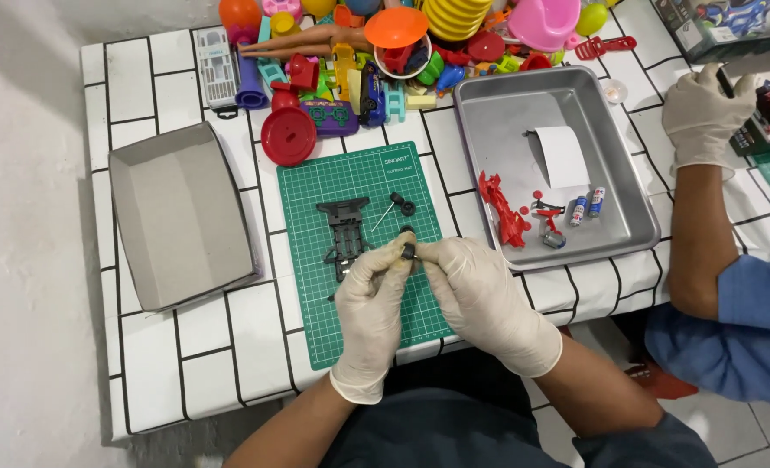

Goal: The person is assembling a miniature toy car, specifically fitting gears and internal components into the chassis on a cutting mat.

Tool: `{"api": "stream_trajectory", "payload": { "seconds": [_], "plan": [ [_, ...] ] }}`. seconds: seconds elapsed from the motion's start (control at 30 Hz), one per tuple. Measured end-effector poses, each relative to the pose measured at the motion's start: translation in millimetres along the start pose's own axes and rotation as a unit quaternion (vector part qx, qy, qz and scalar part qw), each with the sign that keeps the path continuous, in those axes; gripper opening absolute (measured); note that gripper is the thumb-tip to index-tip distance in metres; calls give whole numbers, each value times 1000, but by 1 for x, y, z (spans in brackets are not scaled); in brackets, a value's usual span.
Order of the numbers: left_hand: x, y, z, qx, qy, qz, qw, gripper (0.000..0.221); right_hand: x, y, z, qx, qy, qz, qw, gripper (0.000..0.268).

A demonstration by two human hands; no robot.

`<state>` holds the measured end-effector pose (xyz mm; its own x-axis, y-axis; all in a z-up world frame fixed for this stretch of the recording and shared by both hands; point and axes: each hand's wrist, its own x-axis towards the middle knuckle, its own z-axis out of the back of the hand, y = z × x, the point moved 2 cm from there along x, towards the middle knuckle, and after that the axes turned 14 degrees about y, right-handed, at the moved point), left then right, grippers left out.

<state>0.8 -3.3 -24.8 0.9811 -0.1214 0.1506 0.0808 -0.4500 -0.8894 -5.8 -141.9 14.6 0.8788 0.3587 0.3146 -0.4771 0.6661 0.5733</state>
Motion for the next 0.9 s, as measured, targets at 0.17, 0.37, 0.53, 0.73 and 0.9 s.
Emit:
{"api": "stream_trajectory", "payload": {
  "seconds": [0.17,0.37,0.53,0.73,0.9],
  "plan": [
    [13,-8,2,17,29,1,999,12,5,-2,-1,118,16,-73,990,18],
    [44,-28,33,17,68,24,997,16,14,1,26,252,31,-113,961,30],
    [66,-55,39,40,120,71,989,34,26,-4,32,240,21,-81,967,38],
    [75,-66,23,105,221,138,960,32,44,3,16,184,-15,27,982,39],
    [76,-60,31,76,200,157,964,47,47,-3,3,198,-48,22,979,21]
  ]
}}
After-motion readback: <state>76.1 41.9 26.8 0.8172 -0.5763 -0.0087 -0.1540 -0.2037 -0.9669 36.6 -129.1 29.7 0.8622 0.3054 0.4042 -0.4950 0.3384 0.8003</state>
